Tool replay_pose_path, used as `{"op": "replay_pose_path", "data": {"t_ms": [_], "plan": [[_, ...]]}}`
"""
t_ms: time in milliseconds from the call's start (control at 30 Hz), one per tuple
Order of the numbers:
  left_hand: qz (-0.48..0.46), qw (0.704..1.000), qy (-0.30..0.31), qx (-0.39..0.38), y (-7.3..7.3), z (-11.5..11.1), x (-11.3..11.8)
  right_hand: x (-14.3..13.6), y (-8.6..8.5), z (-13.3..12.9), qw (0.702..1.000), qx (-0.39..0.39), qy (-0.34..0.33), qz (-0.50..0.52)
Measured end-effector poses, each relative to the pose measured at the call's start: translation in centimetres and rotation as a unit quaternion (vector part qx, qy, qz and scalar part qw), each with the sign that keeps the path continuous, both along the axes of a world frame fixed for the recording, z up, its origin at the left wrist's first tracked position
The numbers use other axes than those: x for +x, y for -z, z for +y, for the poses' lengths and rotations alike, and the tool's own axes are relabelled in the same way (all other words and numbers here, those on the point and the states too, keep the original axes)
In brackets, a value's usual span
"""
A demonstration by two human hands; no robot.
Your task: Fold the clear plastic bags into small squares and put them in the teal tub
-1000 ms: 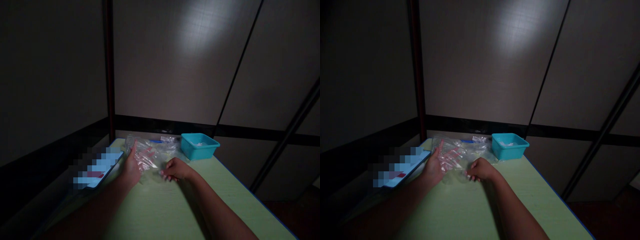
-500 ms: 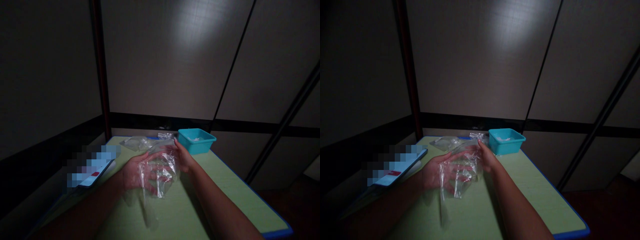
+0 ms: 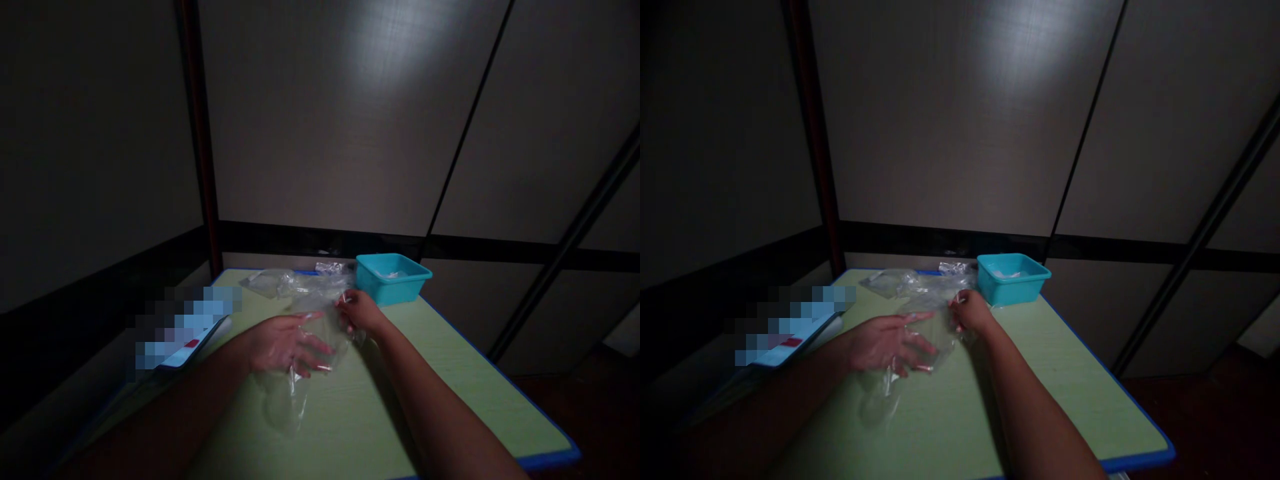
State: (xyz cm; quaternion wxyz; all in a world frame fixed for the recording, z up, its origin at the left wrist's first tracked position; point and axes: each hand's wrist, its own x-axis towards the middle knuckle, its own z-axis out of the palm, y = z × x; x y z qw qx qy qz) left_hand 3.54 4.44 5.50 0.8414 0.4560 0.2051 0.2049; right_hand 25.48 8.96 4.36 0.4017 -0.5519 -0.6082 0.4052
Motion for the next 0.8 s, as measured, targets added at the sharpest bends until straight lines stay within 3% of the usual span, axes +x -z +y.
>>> {"op": "replay_pose_path", "data": {"t_ms": [100,200,267,400,500,567,633,700,800], "plan": [[0.009,0.999,0.008,0.042,0.3,-0.2,-0.2,-0.1,-0.7,-0.3,0.995,0.024,-0.013,0.092],[-0.011,0.998,0.01,0.056,0.6,-0.1,-0.9,-0.1,-1.7,-0.7,0.969,0.026,-0.044,0.241],[-0.034,0.998,0.001,0.059,0.8,0.1,-1.3,0.0,-2.1,-0.8,0.958,0.016,-0.041,0.283],[-0.055,0.998,0.0,0.02,0.8,0.3,-1.5,0.0,-1.7,-0.6,0.977,-0.012,0.019,0.214],[-0.022,1.0,-0.019,-0.006,0.4,0.4,-0.5,-0.2,-0.8,-0.3,0.986,-0.031,0.044,0.158],[-0.005,0.995,-0.097,-0.012,0.4,0.7,0.2,-0.3,-0.3,-0.2,0.991,-0.04,0.052,0.116],[0.02,0.974,-0.224,-0.01,0.6,1.2,0.7,-0.4,0.0,-0.2,0.995,-0.04,0.054,0.071],[0.06,0.941,-0.332,0.006,1.0,1.7,0.8,-0.4,0.1,-0.1,0.998,-0.034,0.052,0.03],[0.126,0.867,-0.47,0.112,1.4,2.4,0.6,-0.2,0.2,-0.1,0.999,-0.033,0.038,-0.023]]}}
